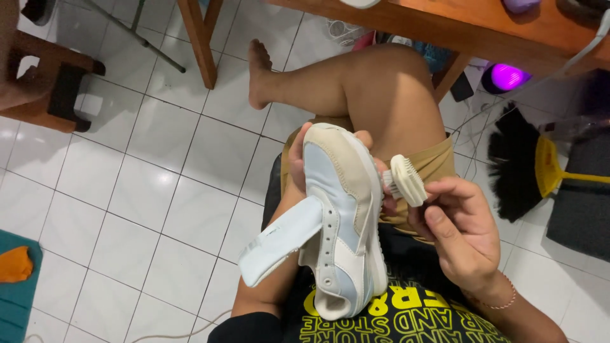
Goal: The person scrubs the white sneaker on their lap using a white brush, focusing on the sole and upper sections. They then switch to a purple sponge to wipe the shoe's surface.
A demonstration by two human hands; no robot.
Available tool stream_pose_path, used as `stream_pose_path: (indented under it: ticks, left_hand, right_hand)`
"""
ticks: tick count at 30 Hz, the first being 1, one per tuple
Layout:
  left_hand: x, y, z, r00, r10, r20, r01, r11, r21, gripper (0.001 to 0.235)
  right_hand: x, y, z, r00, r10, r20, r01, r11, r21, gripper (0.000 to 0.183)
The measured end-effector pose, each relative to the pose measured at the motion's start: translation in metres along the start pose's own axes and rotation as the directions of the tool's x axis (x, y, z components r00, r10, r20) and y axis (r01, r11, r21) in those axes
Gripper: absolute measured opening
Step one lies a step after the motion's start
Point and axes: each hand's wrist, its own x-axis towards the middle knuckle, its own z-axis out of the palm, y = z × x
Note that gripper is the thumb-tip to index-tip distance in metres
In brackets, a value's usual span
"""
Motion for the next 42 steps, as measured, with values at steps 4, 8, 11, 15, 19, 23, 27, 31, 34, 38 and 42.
stream_pose_path:
  ticks: [4,8,11,15,19,23,27,31,34,38,42]
  left_hand:
    - [0.002,-0.012,0.001,0.996,-0.086,0.037,0.088,0.995,-0.05,0.084]
    - [-0.005,-0.031,-0.001,0.97,-0.219,0.101,0.231,0.964,-0.132,0.1]
    - [0.007,-0.033,-0.001,0.94,-0.304,0.152,0.329,0.928,-0.177,0.111]
    - [0.014,-0.041,-0.003,0.881,-0.41,0.235,0.463,0.851,-0.249,0.128]
    - [0.027,-0.044,-0.012,0.882,-0.316,0.348,0.344,0.939,-0.019,0.126]
    - [0.026,-0.042,-0.013,0.89,-0.301,0.344,0.333,0.942,-0.038,0.125]
    - [0.021,-0.048,-0.02,0.901,-0.288,0.325,0.325,0.943,-0.066,0.123]
    - [0.022,-0.05,-0.024,0.902,-0.289,0.32,0.328,0.942,-0.073,0.122]
    - [0.021,-0.043,-0.029,0.91,-0.275,0.311,0.311,0.948,-0.071,0.121]
    - [0.02,-0.035,-0.057,0.926,-0.25,0.284,0.286,0.954,-0.092,0.119]
    - [0.011,-0.004,-0.195,0.928,-0.246,0.279,0.28,0.956,-0.088,0.118]
  right_hand:
    - [0.001,-0.009,-0.001,1.0,-0.003,0.006,0.003,1.0,0.012,0.029]
    - [0.01,-0.025,0.01,0.99,-0.13,0.053,0.135,0.985,-0.111,0.036]
    - [0.012,-0.033,0.013,0.978,-0.196,0.073,0.208,0.946,-0.25,0.041]
    - [0.019,-0.051,0.007,0.942,-0.329,0.068,0.307,0.762,-0.57,0.038]
    - [0.021,-0.043,0.001,0.914,-0.368,0.173,0.389,0.668,-0.634,0.036]
    - [0.006,-0.036,-0.005,0.851,-0.399,0.341,0.525,0.67,-0.525,0.027]
    - [0.002,-0.044,-0.012,0.871,-0.302,0.387,0.479,0.697,-0.534,0.025]
    - [0.004,-0.019,-0.013,0.896,-0.372,0.244,0.443,0.696,-0.565,0.032]
    - [0.005,-0.011,-0.009,0.787,-0.451,0.42,0.617,0.595,-0.516,0.027]
    - [0.004,-0.011,-0.014,0.811,-0.357,0.464,0.554,0.724,-0.412,0.026]
    - [0.015,-0.014,0.0,0.755,-0.465,0.463,0.656,0.531,-0.537,0.024]
